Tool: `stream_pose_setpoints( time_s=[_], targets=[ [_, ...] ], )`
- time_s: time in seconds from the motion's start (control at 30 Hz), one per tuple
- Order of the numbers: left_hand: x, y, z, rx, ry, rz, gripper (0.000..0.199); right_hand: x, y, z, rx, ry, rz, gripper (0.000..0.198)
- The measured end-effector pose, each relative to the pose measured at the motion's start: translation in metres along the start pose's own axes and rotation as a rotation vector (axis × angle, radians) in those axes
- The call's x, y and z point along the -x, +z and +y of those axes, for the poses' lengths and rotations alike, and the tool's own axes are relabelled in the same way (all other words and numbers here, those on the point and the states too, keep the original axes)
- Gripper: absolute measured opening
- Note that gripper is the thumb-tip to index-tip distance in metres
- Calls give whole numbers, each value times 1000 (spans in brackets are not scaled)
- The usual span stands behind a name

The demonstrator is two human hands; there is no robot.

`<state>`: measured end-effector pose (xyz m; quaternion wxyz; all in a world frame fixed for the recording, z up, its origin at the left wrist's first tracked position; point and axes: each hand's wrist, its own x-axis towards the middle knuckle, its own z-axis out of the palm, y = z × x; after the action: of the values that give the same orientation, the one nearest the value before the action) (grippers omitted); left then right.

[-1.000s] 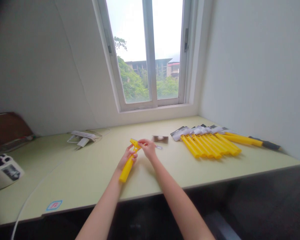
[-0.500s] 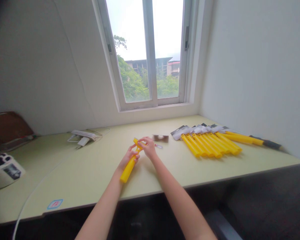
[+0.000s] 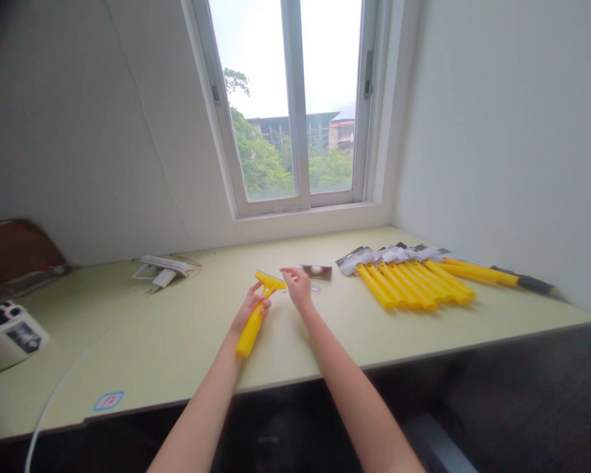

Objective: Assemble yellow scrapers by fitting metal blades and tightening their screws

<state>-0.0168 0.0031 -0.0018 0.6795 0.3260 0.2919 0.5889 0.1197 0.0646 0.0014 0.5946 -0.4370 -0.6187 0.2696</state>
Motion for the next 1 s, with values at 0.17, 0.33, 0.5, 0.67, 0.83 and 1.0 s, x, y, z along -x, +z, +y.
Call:
stream_pose_setpoints(
  time_s=[0.17, 0.33, 0.5, 0.67, 0.83, 1.0],
  targets=[
    [1, -2, 2, 125, 39, 26, 57, 3, -4, 16, 487, 27, -93, 23],
    [1, -3, 3, 156, 68, 31, 55, 10, 0, 20, 688, -56, -218, 22],
    [1, -4, 3, 148, 65, 32, 55, 10, 0, 19, 752, -83, -245, 21],
    [1, -3, 4, 157, 45, 54, 58, 10, 2, 20, 750, -65, -243, 22],
    [1, -4, 3, 172, 37, 56, 59, 8, -7, 11, 733, -58, -191, 22],
    [0, -4, 2, 176, 33, 63, 58, 5, -32, 0, 914, 87, 36, 22]
  ],
)
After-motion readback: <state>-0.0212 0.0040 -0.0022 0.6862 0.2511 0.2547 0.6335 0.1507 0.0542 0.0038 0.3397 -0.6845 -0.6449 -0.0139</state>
